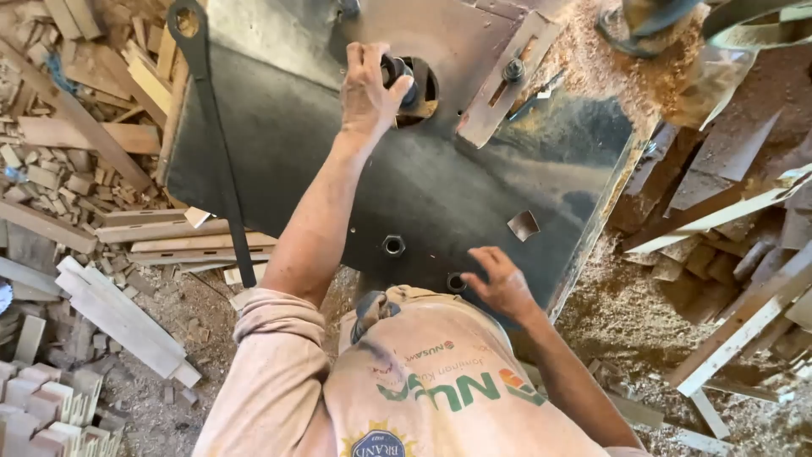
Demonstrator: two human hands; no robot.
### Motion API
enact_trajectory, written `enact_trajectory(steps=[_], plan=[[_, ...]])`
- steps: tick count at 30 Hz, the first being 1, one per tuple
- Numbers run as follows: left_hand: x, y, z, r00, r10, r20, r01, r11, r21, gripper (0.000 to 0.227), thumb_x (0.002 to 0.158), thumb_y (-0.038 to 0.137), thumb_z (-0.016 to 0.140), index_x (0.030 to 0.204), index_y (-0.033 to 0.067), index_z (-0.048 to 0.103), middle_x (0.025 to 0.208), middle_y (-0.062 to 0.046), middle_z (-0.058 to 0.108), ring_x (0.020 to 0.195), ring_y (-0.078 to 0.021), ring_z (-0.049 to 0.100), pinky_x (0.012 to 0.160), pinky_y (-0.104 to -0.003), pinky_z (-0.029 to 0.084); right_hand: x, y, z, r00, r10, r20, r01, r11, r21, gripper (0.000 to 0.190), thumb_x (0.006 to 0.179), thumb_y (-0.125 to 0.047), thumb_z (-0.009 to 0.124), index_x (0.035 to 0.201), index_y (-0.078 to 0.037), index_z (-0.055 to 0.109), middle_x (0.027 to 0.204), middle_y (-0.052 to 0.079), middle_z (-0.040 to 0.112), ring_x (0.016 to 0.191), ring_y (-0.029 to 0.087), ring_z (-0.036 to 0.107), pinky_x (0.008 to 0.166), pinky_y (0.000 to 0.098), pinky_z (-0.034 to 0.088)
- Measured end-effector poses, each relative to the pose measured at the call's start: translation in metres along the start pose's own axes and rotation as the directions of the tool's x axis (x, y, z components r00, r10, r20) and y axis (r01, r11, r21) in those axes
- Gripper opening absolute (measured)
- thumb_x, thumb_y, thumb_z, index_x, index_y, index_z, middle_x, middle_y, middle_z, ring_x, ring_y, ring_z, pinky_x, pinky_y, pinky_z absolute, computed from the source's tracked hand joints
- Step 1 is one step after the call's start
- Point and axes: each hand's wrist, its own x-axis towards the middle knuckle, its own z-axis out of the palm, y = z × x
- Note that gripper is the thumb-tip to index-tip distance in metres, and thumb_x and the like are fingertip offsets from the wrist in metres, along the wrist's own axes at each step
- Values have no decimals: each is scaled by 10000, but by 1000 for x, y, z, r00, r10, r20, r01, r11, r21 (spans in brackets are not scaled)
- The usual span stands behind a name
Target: Adjusting the spindle of a woodworking shaper machine using wrenches and performing a test cut on a wood plank.
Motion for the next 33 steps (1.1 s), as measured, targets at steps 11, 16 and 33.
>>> enact_trajectory(steps=[11, 16, 33], plan=[[16, 5, -2, 968, 238, 78, -249, 948, 200, 564, 766, 275, 940, 1186, 86, 612, 1199, -99, 628, 945, -304, 703, 698, -459, 635, 1, -14, 26, 959, 44, 280, -26, 997, -69, 610, 829, -306, 823, 1361, -143, 572, 1223, 108, 582, 904, 310, 669, 690, 452, 575], [12, 6, 18, 983, 183, 17, -180, 935, 305, 707, 743, 369, 992, 1240, 119, 556, 1177, -130, 669, 939, -287, 723, 719, -388, 668, 1, -3, 36, 937, 31, 347, 18, 990, -139, 516, 830, -286, 799, 1292, -158, 609, 1184, 94, 581, 904, 298, 651, 660, 460, 578], [-127, -77, -28, 948, -306, -85, 310, 950, 37, 818, 912, 176, 827, 1539, -12, 335, 1421, -276, 519, 1371, -429, 456, 1192, -570, 321, 15, 9, 13, 980, -24, 196, 1, 993, 114, 548, 755, -368, 848, 1219, -150, 653, 975, 115, 647, 844, 350, 722, 617, 421, 622]])
